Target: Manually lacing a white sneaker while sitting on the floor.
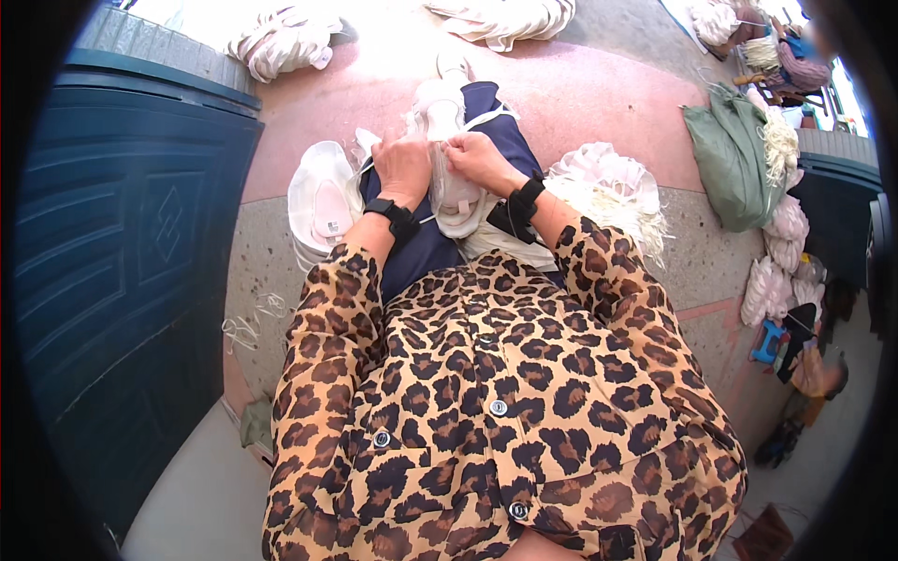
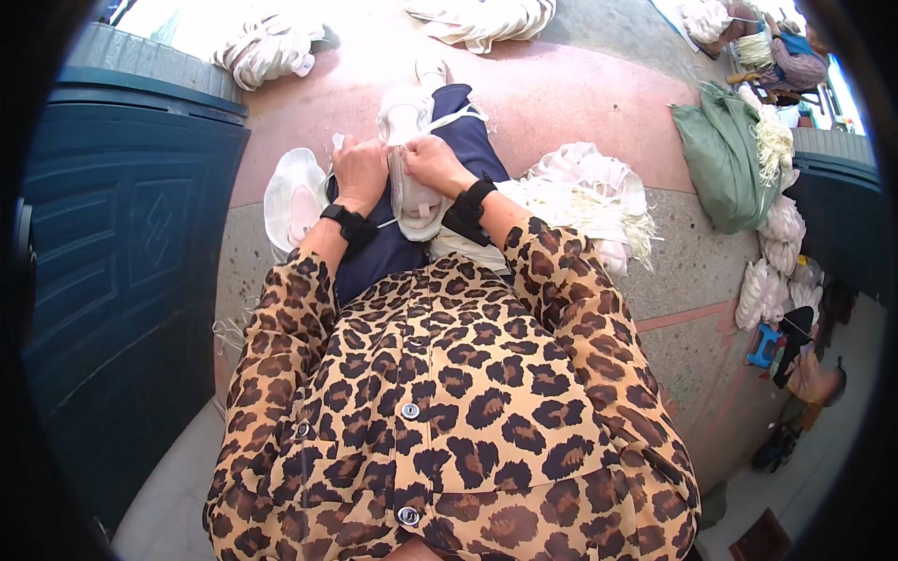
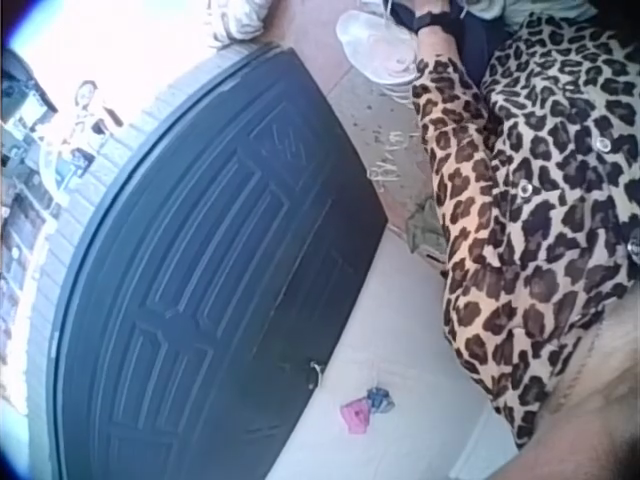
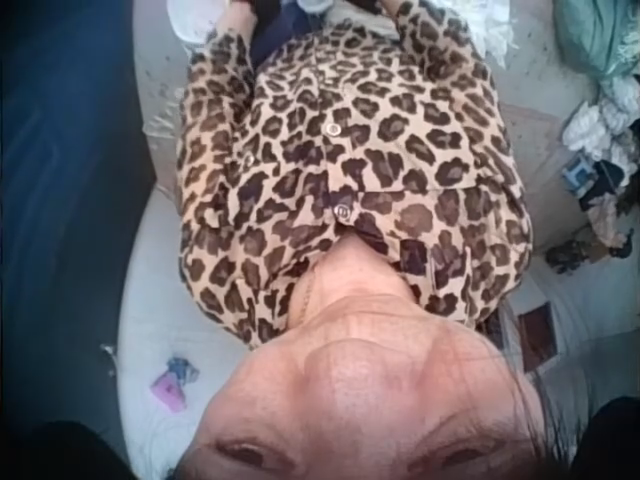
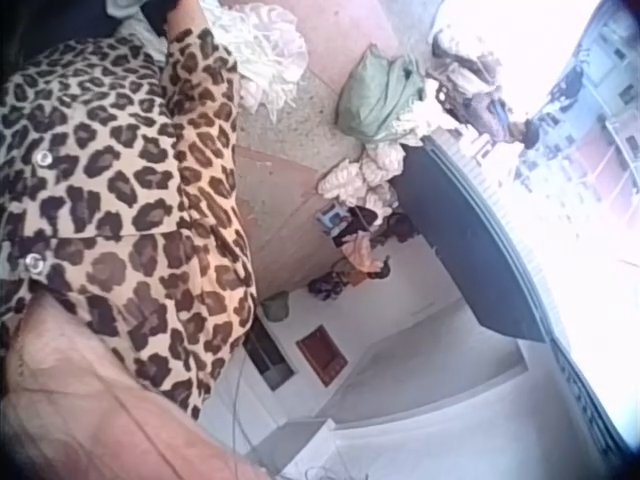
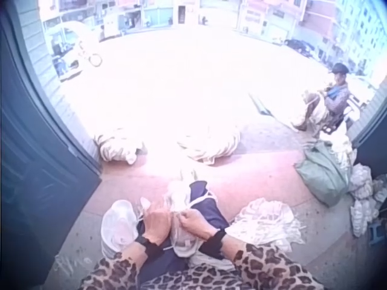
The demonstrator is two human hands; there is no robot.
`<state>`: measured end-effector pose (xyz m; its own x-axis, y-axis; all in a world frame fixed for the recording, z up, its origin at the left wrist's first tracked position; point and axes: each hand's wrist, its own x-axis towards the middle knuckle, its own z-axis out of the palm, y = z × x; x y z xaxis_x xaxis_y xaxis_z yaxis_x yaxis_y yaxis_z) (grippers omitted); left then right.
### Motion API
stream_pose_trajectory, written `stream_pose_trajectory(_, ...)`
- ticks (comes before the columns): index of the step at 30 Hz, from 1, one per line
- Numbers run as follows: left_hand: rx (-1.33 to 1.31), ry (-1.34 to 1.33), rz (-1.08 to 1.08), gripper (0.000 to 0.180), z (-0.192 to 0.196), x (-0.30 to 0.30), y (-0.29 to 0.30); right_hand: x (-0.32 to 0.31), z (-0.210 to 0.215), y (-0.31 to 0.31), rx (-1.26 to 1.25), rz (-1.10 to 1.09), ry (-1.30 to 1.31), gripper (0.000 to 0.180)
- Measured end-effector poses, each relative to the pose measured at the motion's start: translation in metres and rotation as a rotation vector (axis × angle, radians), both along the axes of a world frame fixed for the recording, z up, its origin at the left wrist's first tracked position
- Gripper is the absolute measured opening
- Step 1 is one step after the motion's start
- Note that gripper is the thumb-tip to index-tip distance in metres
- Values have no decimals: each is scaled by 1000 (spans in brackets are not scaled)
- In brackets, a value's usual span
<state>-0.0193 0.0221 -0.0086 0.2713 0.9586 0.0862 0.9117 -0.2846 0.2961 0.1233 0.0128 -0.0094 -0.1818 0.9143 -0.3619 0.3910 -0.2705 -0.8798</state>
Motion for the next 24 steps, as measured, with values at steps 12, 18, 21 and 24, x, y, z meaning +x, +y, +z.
stream_pose_trajectory(12, -322, 141, -95, 23, 13, 3, 2, -19, -17, -3, 220, 30, -521, 26)
stream_pose_trajectory(18, -377, -16, -78, 23, 8, -2, 5, -21, -1, 3, 295, 154, -555, 24)
stream_pose_trajectory(21, -376, -94, -19, 24, 5, -2, -1, -19, 4, 8, 300, 223, -595, 21)
stream_pose_trajectory(24, -13, -123, -47, 29, 10, 5, -18, 5, 10, 8, 280, 388, -662, 20)
